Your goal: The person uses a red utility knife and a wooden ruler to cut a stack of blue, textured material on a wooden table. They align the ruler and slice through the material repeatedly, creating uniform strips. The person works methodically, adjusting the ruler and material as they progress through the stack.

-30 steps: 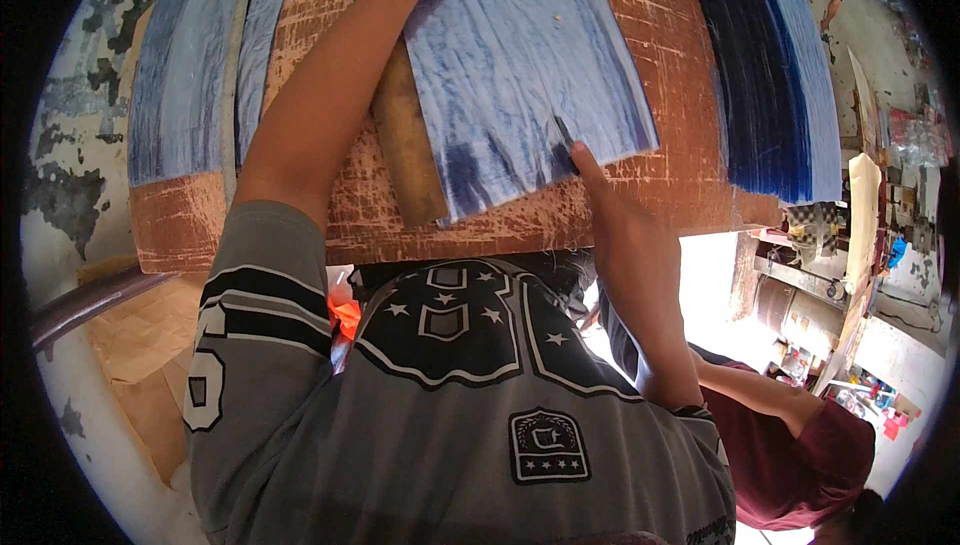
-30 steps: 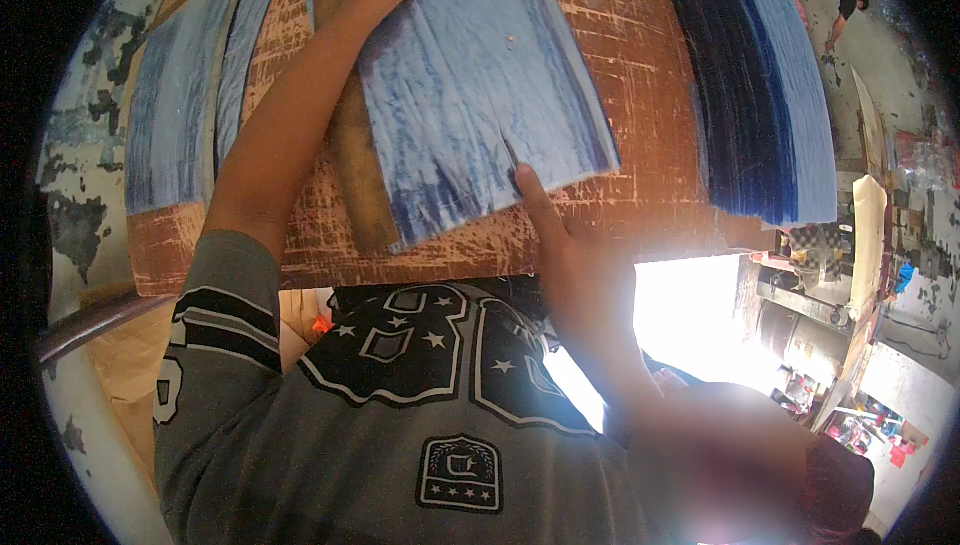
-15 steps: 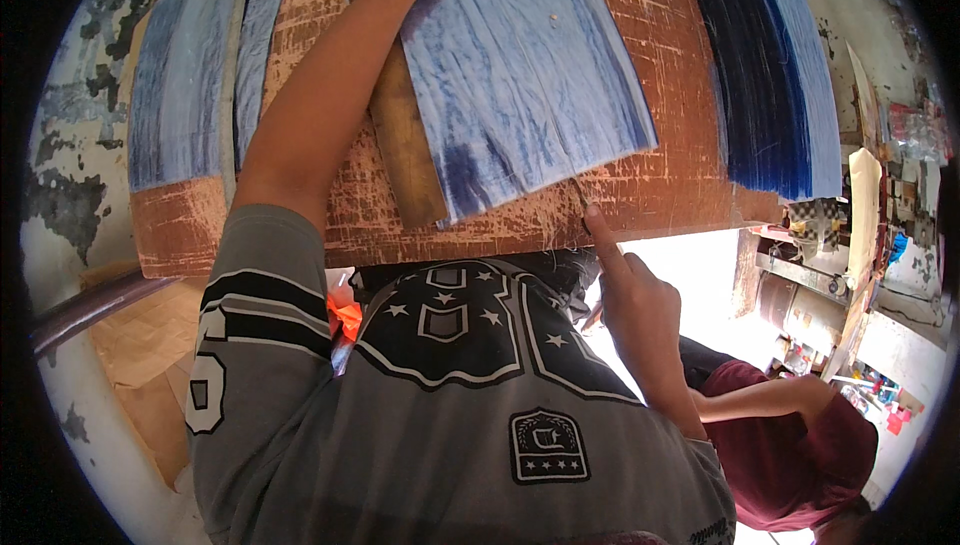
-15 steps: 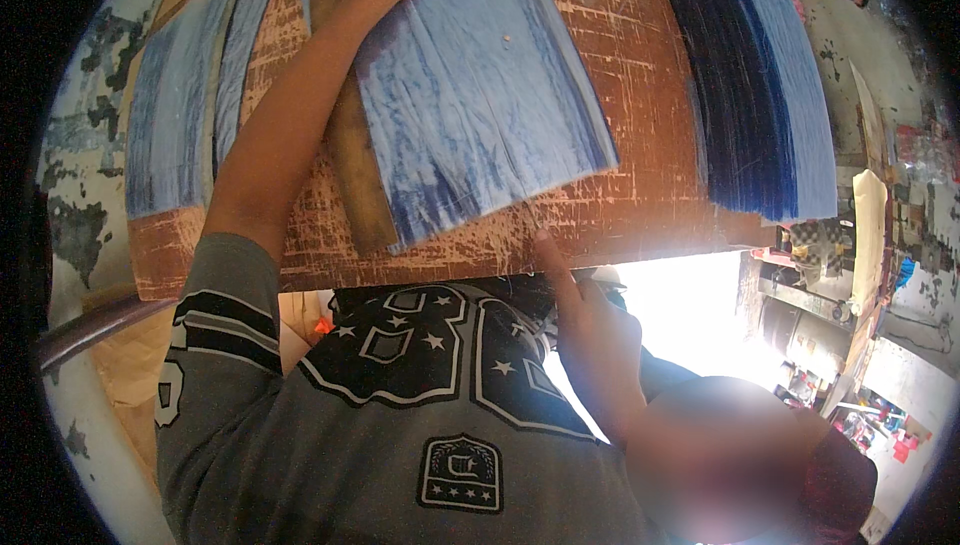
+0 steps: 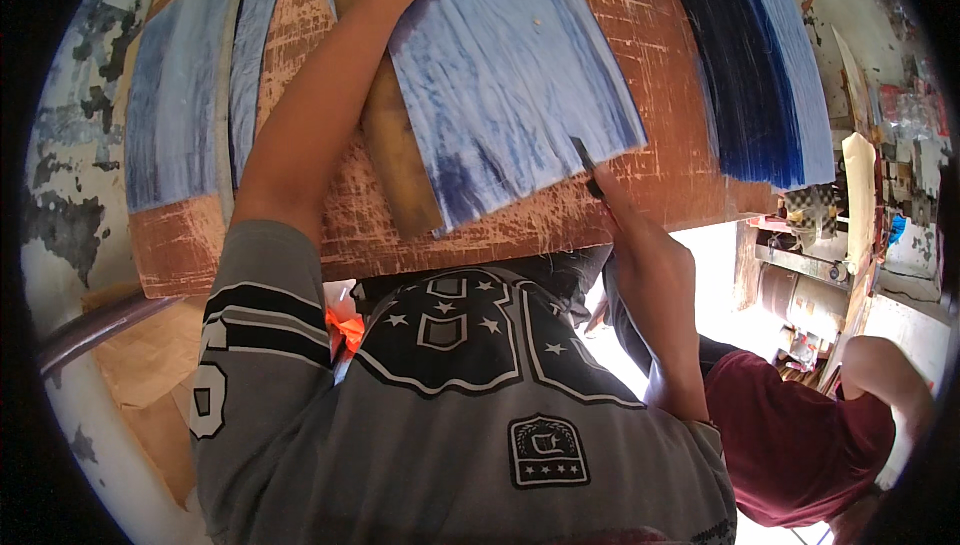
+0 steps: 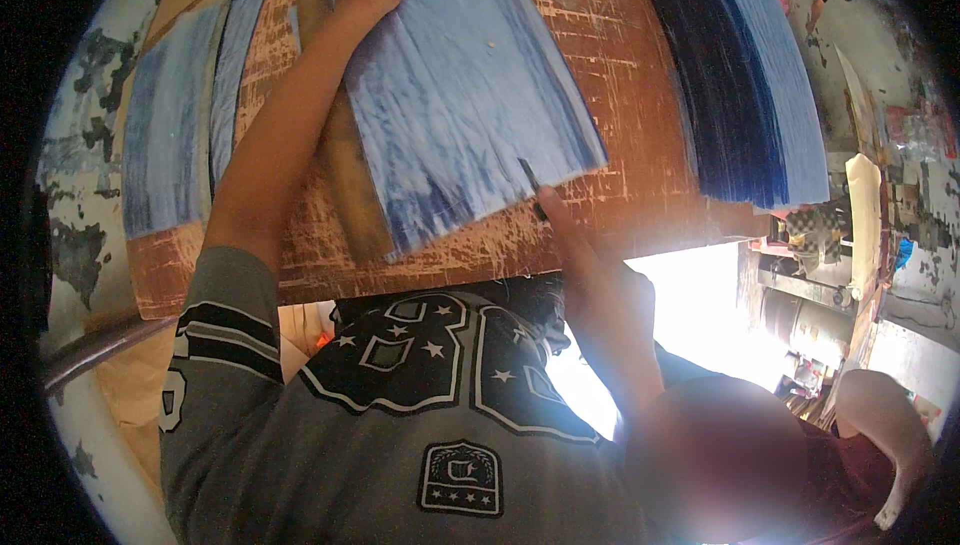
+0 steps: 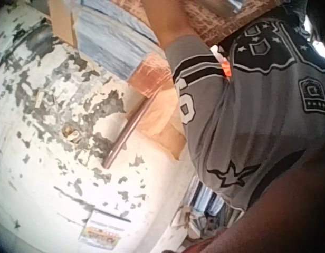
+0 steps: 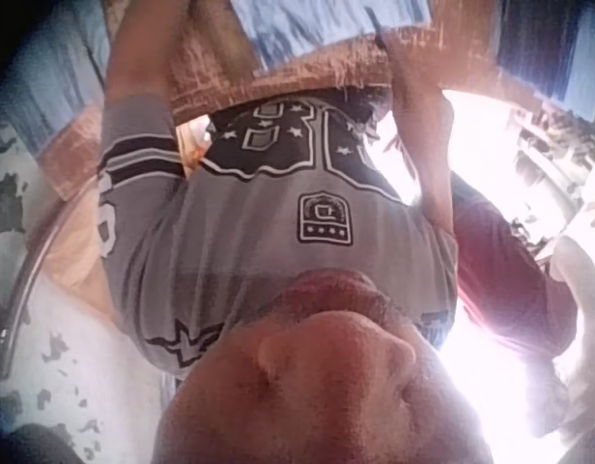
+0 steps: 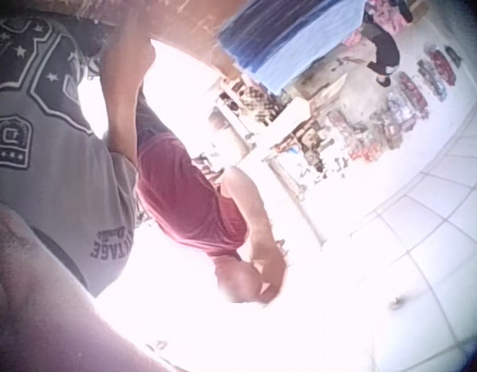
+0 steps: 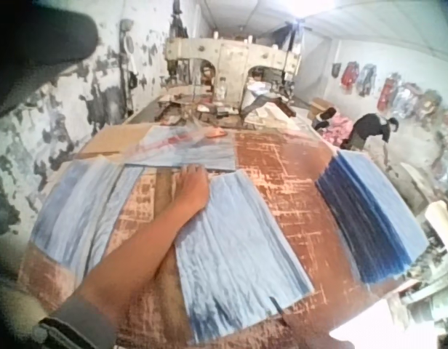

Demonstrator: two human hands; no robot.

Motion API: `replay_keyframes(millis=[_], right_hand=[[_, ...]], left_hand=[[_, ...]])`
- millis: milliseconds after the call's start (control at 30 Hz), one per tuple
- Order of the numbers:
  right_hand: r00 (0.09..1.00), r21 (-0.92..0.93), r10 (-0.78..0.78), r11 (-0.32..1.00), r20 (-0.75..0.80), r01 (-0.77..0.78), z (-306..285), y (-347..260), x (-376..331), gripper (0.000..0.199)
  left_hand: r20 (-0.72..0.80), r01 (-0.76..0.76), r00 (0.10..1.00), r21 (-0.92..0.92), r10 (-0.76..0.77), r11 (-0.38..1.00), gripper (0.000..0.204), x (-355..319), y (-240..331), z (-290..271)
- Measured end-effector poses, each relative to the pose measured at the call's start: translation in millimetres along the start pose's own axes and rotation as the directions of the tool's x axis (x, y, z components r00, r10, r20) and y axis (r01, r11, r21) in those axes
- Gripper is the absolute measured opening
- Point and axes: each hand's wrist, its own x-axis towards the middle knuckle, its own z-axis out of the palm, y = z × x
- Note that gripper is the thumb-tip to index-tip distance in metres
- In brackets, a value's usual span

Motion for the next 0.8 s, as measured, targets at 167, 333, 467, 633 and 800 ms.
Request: replay_keyframes(millis=[167, 333, 467, 633, 800], right_hand=[[0.991, -0.099, -0.13, 0.987, 0.0, 0.13, 20, -8, 44, 0.065], [0.985, -0.215, -0.152, 0.962, 0.077, 0.165, 30, -11, 66, 0.079], [0.982, -0.265, -0.18, 0.945, 0.06, 0.189, 29, -13, 65, 0.081], [0.986, -0.304, -0.158, 0.938, 0.061, 0.169, 29, -15, 61, 0.084], [0.977, -0.289, -0.215, 0.934, 0.009, 0.208, 31, -11, 59, 0.082]], left_hand=[[0.037, 0.004, 0.999, -0.014, -0.004, 1.0, 0.032, 0, 4, -4], [0.067, 0.05, 0.997, -0.015, -0.049, 0.999, 0.032, 1, 6, -9], [0.049, 0.039, 0.998, -0.03, -0.038, 0.999, 0.032, 0, 3, -9], [0.046, 0.021, 0.999, -0.056, -0.019, 0.998, 0.031, -1, 5, -10], [-0.031, -0.048, 0.998, -0.056, 0.047, 0.997, 0.029, 2, -8, 5]])
